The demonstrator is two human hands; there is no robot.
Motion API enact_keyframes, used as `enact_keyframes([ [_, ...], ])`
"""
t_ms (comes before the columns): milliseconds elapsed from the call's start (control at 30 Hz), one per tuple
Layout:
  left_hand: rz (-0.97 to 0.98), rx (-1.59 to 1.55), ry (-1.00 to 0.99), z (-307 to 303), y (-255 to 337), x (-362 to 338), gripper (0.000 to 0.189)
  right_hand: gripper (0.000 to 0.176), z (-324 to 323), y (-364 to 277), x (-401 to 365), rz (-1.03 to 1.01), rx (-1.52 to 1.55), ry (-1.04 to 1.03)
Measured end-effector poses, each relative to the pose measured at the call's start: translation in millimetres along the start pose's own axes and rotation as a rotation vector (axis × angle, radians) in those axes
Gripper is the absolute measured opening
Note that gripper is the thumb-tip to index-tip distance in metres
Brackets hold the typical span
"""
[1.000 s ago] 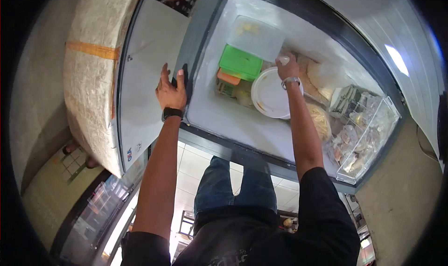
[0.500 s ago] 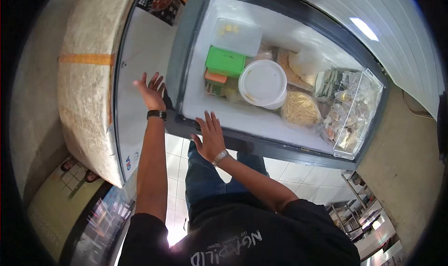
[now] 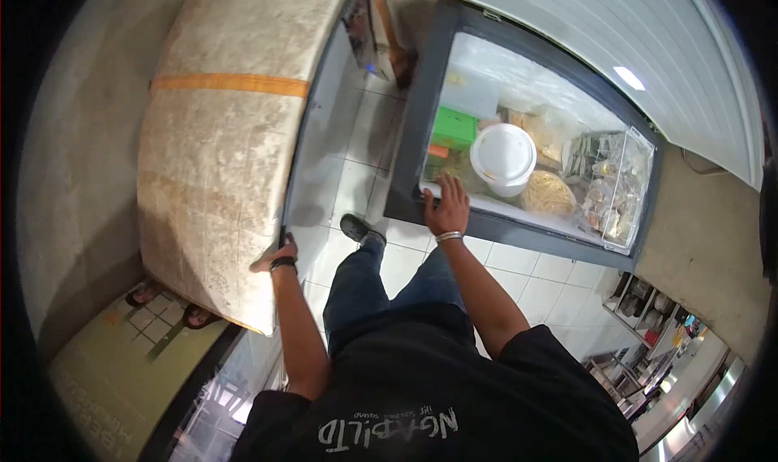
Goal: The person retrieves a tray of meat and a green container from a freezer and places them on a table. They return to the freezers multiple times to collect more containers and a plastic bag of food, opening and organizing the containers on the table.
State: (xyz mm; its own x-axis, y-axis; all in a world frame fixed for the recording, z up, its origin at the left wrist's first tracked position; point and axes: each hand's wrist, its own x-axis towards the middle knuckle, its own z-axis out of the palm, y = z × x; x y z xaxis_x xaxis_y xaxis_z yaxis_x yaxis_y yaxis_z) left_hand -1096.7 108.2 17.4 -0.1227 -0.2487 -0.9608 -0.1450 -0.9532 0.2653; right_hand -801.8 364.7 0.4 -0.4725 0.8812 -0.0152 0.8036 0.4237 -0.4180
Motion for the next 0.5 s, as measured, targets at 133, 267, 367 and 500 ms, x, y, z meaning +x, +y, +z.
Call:
enact_keyframes([
  [133, -0.106, 0.027, 0.070, 19.4, 9.0, -33.2, 0.095, 0.032, 5.9, -1.7, 2.3, 0.019, -0.021, 0.039],
  [267, -0.225, 0.178, -0.068, 17.4, 35.4, -23.9, 0.086, 0.029, 10.4, -1.8, -1.0, -0.020, -0.068, 0.075],
  [367, -0.212, 0.245, -0.131, 11.4, 33.3, -11.3, 0.079, 0.029, 12.1, -0.3, -0.4, -0.058, -0.073, 0.084],
  [500, -0.066, 0.392, -0.238, -3.9, 38.9, -2.1, 0.070, 0.029, 12.0, -1.6, -0.1, -0.120, -0.036, 0.079],
])
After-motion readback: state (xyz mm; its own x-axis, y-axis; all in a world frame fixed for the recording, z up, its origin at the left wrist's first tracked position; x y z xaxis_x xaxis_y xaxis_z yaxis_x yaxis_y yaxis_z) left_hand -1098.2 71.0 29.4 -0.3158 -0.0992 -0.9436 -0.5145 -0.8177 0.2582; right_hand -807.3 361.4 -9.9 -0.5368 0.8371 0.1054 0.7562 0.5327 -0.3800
